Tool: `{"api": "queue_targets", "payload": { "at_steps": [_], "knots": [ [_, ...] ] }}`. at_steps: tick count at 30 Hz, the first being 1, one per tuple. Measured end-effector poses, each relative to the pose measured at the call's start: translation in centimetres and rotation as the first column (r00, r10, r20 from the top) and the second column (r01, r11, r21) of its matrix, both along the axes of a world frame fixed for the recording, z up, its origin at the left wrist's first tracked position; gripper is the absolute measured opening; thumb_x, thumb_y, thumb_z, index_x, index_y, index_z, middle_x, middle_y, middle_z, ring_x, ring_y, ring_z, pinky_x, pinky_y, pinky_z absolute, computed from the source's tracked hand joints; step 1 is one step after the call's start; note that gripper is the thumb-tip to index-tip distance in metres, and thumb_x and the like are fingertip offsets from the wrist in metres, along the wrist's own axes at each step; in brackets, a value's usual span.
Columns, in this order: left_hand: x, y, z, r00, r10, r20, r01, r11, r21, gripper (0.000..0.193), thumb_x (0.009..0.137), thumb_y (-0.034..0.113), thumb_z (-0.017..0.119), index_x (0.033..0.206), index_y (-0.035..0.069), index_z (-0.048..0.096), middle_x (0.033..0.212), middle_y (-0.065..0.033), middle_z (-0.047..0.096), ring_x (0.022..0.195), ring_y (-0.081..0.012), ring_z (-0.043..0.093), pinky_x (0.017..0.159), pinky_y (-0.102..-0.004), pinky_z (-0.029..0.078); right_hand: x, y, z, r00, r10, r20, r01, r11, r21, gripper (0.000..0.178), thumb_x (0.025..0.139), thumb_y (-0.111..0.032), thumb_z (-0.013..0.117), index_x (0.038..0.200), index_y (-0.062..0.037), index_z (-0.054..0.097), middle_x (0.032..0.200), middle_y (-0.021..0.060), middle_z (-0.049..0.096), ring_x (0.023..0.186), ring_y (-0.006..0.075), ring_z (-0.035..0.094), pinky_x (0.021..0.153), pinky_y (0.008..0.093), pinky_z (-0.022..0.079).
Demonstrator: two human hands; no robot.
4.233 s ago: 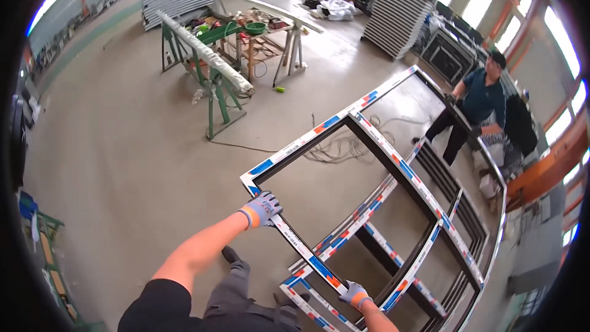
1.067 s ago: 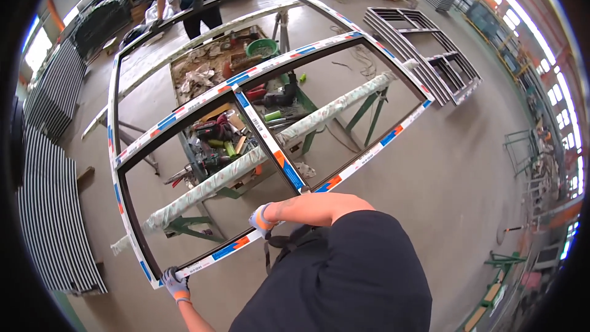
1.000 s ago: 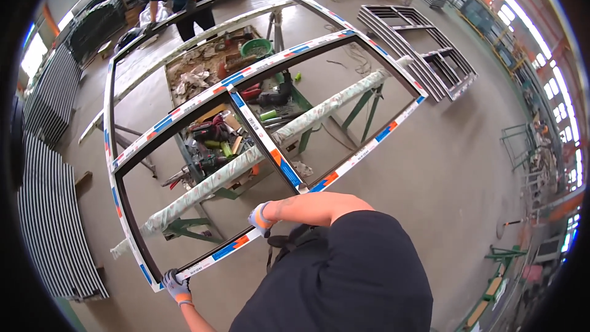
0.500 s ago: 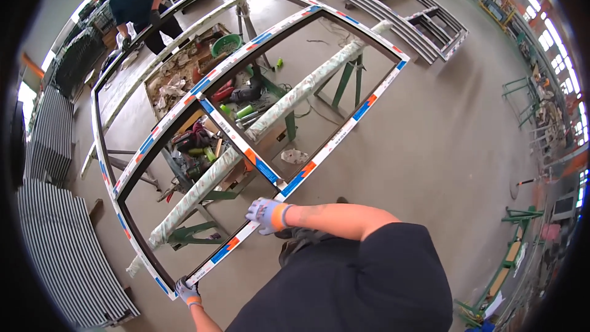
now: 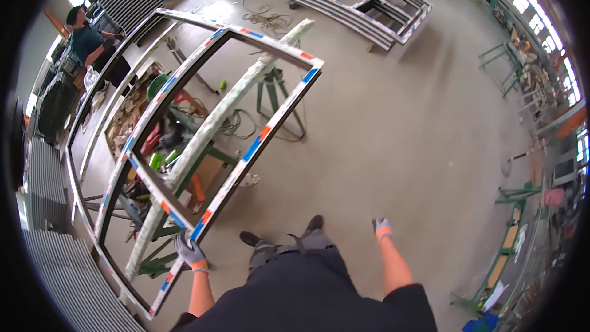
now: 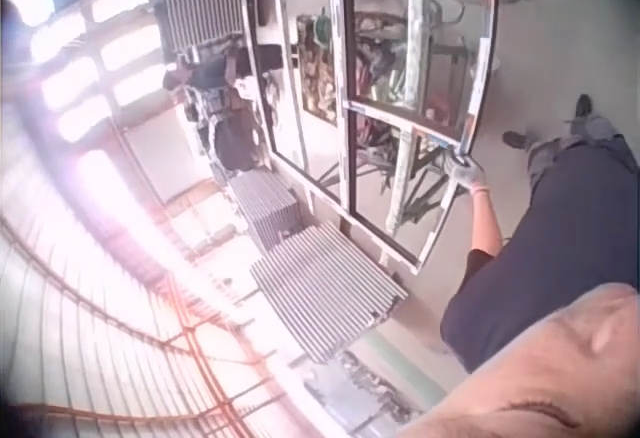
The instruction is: Assembling and securing components of aluminum window frames using various hand tools.
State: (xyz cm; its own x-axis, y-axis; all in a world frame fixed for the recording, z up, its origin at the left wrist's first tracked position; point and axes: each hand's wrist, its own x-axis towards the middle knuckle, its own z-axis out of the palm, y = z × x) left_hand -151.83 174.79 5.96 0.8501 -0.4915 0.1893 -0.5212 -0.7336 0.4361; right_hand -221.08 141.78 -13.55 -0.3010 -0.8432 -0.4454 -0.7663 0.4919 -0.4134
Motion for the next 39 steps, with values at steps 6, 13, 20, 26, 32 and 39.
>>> {"api": "queue_targets", "payload": {
  "at_steps": [6, 13, 20, 26, 32, 39],
  "knots": [
    [-7.4, -26.0, 0.7, 0.914, -0.396, -0.094, 0.399, 0.917, 0.023, 0.048, 0.077, 0.012, 0.063, 0.123, 0.002, 0.055, 0.129, -0.0208, 0.051, 0.127, -0.0401, 0.042, 0.112, -0.0484, 0.029, -0.2, -4.6, 3.2, 0.687, -0.455, 0.567, 0.351, 0.89, 0.29, 0.01, 0.088, -0.02, 0.061, 0.087, -0.0096, 0.063, 0.061, 0.0054, 0.058, 0.043, 0.0167, 0.05, 0.037, 0.0295, 0.038],
    [-10.3, -50.0, -2.0, 0.835, -0.539, -0.111, 0.522, 0.839, -0.153, 0.046, 0.076, 0.01, 0.064, 0.121, 0.006, 0.055, 0.128, -0.0159, 0.054, 0.125, -0.0374, 0.044, 0.111, -0.0494, 0.03, 4.8, -21.0, 3.9, 0.909, -0.127, 0.396, 0.074, 0.986, 0.147, 0.013, 0.086, -0.019, 0.064, 0.091, -0.0081, 0.067, 0.067, 0.0042, 0.061, 0.05, 0.0127, 0.054, 0.044, 0.027, 0.042],
    [-7.5, -78.1, -5.0, 0.885, -0.451, -0.118, 0.426, 0.885, -0.185, 0.047, 0.076, 0.011, 0.063, 0.122, 0.005, 0.055, 0.128, -0.0171, 0.053, 0.125, -0.0385, 0.044, 0.11, -0.0491, 0.03, -0.5, -40.6, 4.9, 0.869, -0.367, 0.331, 0.277, 0.916, 0.289, 0.019, 0.086, -0.018, 0.061, 0.101, -0.0057, 0.063, 0.069, 0.0085, 0.06, 0.053, 0.0174, 0.055, 0.047, 0.0314, 0.043],
    [-5.0, -100.3, -3.4, 0.882, -0.466, -0.073, 0.439, 0.868, -0.234, 0.047, 0.076, 0.013, 0.063, 0.122, 0.006, 0.055, 0.128, -0.0167, 0.052, 0.126, -0.0384, 0.042, 0.111, -0.0488, 0.03, -8.4, -56.1, 5.5, 0.633, -0.745, 0.211, 0.631, 0.655, 0.416, 0.02, 0.086, -0.02, 0.056, 0.104, -0.0112, 0.057, 0.066, 0.0133, 0.058, 0.05, 0.0253, 0.053, 0.044, 0.0414, 0.04],
    [-1.9, -117.4, -8.7, 0.961, -0.266, -0.079, 0.262, 0.964, -0.051, 0.048, 0.077, 0.018, 0.067, 0.122, 0.008, 0.055, 0.129, -0.0149, 0.052, 0.126, -0.0367, 0.042, 0.11, -0.0485, 0.03, -18.2, -63.3, -3.8, 0.886, 0.46, 0.06, -0.459, 0.851, 0.254, 0.022, 0.087, -0.024, 0.053, 0.105, -0.013, 0.061, 0.067, 0.0132, 0.061, 0.052, 0.0295, 0.055, 0.046, 0.0456, 0.043],
    [-1.7, -130.3, -11.9, 0.997, -0.027, -0.066, 0.04, 0.976, 0.213, 0.054, 0.081, 0.027, 0.066, 0.128, 0.006, 0.052, 0.131, -0.0159, 0.051, 0.127, -0.0349, 0.042, 0.112, -0.0467, 0.028, -13.3, -97.8, -5.6, 0.924, -0.224, 0.312, 0.02, 0.84, 0.543, 0.023, 0.088, -0.028, 0.052, 0.095, -0.0101, 0.065, 0.065, 0.0129, 0.062, 0.054, 0.0317, 0.057, 0.048, 0.0478, 0.045]
  ]
}}
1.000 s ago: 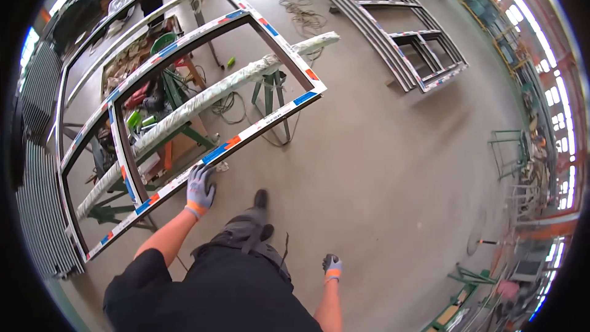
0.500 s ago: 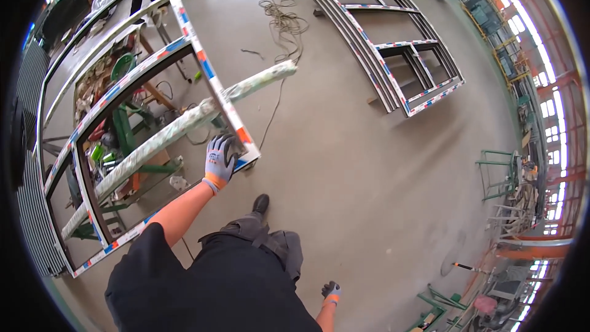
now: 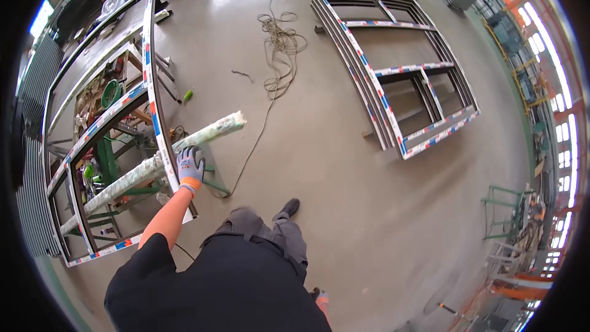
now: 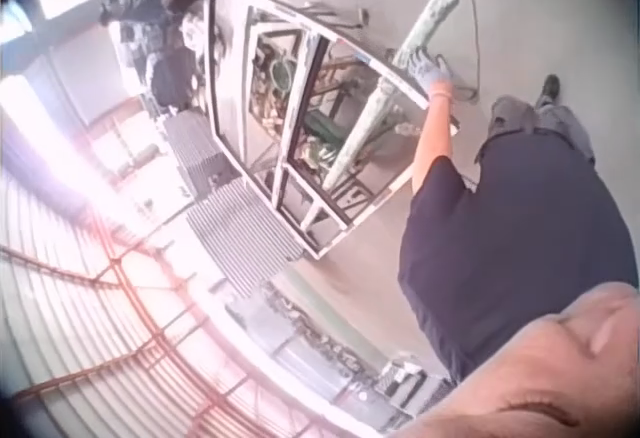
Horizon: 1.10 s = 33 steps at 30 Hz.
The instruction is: Assembling and securing components of aluminum window frames using various hand tools.
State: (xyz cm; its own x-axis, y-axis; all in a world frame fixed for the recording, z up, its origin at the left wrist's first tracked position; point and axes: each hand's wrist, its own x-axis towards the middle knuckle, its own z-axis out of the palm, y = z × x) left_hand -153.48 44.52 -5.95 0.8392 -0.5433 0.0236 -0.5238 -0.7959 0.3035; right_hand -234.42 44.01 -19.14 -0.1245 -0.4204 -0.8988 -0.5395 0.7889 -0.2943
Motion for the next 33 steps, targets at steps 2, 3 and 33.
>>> {"api": "queue_targets", "payload": {
  "at_steps": [2, 3, 33],
  "knots": [
    [0.9, -3.6, 0.0, 0.999, 0.042, 0.003, -0.042, 0.999, 0.014, 0.053, 0.083, 0.03, 0.064, 0.128, 0.005, 0.052, 0.131, -0.0158, 0.052, 0.127, -0.0349, 0.043, 0.112, -0.0458, 0.029, 2.2, -13.2, 0.7, 0.975, 0.063, 0.211, -0.014, 0.974, -0.224, 0.023, 0.089, -0.028, 0.053, 0.09, -0.0085, 0.065, 0.063, 0.0123, 0.061, 0.052, 0.0288, 0.057, 0.046, 0.045, 0.045],
    [1.0, -3.9, -0.1, 0.994, 0.104, 0.01, -0.105, 0.994, 0.026, 0.053, 0.083, 0.03, 0.064, 0.128, 0.005, 0.052, 0.131, -0.0158, 0.052, 0.127, -0.0349, 0.043, 0.112, -0.0458, 0.029, 5.4, -23.4, 1.2, 0.933, -0.359, 0.027, 0.356, 0.931, 0.08, 0.021, 0.09, -0.027, 0.052, 0.089, -0.0095, 0.063, 0.062, 0.011, 0.06, 0.047, 0.0251, 0.053, 0.041, 0.0403, 0.042],
    [23.2, -31.8, -7.3, 0.502, 0.864, -0.048, -0.777, 0.475, 0.414, 0.044, 0.087, 0.04, 0.059, 0.115, 0.006, 0.061, 0.115, -0.0137, 0.063, 0.113, -0.031, 0.055, 0.101, -0.0434, 0.038, 89.3, -100.0, -1.4, 0.647, 0.762, 0.036, -0.759, 0.647, -0.073, 0.017, 0.086, -0.027, 0.061, 0.087, -0.0095, 0.061, 0.068, 0.0156, 0.063, 0.058, 0.0342, 0.061, 0.049, 0.0438, 0.048]
  ]
}}
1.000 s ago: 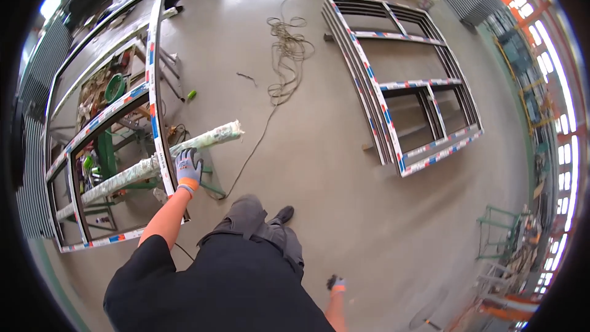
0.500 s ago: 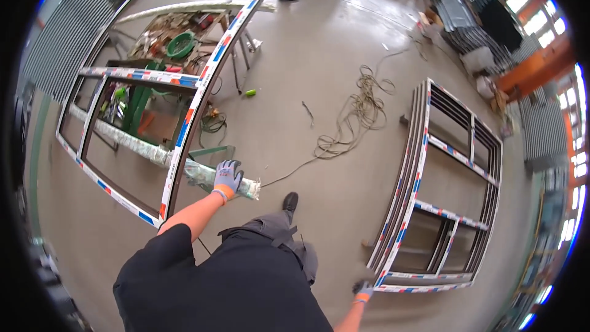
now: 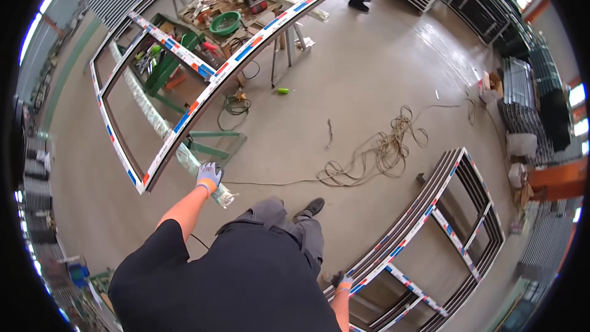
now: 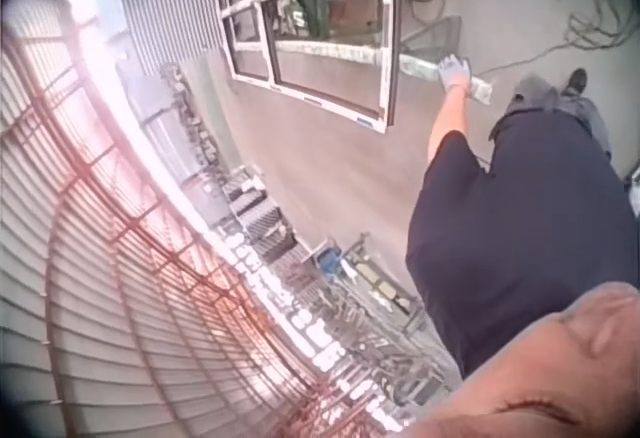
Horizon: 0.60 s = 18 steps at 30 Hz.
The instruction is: Assembling and securing components of aluminum window frames using various hand tools.
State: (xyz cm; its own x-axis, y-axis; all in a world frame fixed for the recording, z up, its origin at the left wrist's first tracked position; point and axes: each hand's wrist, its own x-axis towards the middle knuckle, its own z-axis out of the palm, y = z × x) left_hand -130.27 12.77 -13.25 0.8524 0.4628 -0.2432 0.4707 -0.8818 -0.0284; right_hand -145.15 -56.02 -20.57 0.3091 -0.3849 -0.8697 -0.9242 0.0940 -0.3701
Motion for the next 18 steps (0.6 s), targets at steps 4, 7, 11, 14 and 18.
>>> {"api": "queue_targets", "payload": {
  "at_steps": [4, 7, 11, 14, 18],
  "knots": [
    [1.1, -5.5, 0.6, 0.981, 0.183, 0.056, -0.164, 0.955, -0.249, 0.038, 0.087, 0.04, 0.059, 0.11, 0.009, 0.063, 0.112, -0.0138, 0.064, 0.111, -0.032, 0.056, 0.101, -0.0441, 0.037, 12.4, -15.3, -7.9, 0.793, 0.566, 0.225, -0.528, 0.823, -0.207, 0.023, 0.084, -0.029, 0.064, 0.088, -0.0067, 0.064, 0.066, 0.0111, 0.062, 0.052, 0.0281, 0.06, 0.046, 0.0404, 0.049],
    [1.7, -8.8, 1.1, 0.973, 0.22, 0.063, -0.2, 0.951, -0.237, 0.032, 0.088, 0.036, 0.058, 0.108, 0.01, 0.064, 0.109, -0.0145, 0.065, 0.11, -0.0329, 0.056, 0.103, -0.0449, 0.036, 25.9, -17.6, -5.6, 0.721, 0.622, 0.307, -0.564, 0.783, -0.261, 0.023, 0.092, -0.035, 0.049, 0.089, -0.0151, 0.06, 0.062, 0.0067, 0.055, 0.05, 0.0249, 0.052, 0.041, 0.0355, 0.039],
    [-0.3, -8.4, 0.4, 0.976, 0.188, 0.114, -0.173, 0.977, -0.126, 0.027, 0.087, 0.032, 0.059, 0.104, 0.012, 0.066, 0.105, -0.0143, 0.066, 0.107, -0.0332, 0.057, 0.105, -0.0455, 0.035, 41.9, -8.8, -1.2, 0.945, 0.218, 0.243, -0.206, 0.976, -0.074, 0.017, 0.087, -0.025, 0.061, 0.094, -0.0101, 0.059, 0.071, 0.0112, 0.062, 0.049, 0.0222, 0.056, 0.041, 0.0331, 0.042],
    [3.4, -7.7, 0.0, 0.971, 0.206, 0.124, -0.193, 0.976, -0.104, 0.028, 0.085, 0.032, 0.06, 0.105, 0.013, 0.066, 0.105, -0.0142, 0.066, 0.105, -0.0327, 0.058, 0.108, -0.0457, 0.033, 48.8, -3.3, 0.4, 0.921, 0.265, 0.286, -0.269, 0.963, -0.024, 0.022, 0.086, -0.027, 0.063, 0.096, -0.008, 0.061, 0.071, 0.0098, 0.064, 0.048, 0.0196, 0.056, 0.042, 0.0317, 0.043],
    [7.4, -4.1, -3.1, 0.901, 0.433, -0.042, -0.429, 0.868, -0.25, 0.038, 0.089, 0.038, 0.055, 0.111, 0.009, 0.064, 0.113, -0.0153, 0.065, 0.111, -0.0321, 0.058, 0.104, -0.0471, 0.036, 51.7, 7.8, -0.5, 0.85, 0.467, 0.244, -0.476, 0.879, -0.021, 0.025, 0.088, -0.028, 0.061, 0.098, -0.0053, 0.066, 0.074, 0.0102, 0.066, 0.052, 0.0179, 0.059, 0.045, 0.0308, 0.045]
  ]
}}
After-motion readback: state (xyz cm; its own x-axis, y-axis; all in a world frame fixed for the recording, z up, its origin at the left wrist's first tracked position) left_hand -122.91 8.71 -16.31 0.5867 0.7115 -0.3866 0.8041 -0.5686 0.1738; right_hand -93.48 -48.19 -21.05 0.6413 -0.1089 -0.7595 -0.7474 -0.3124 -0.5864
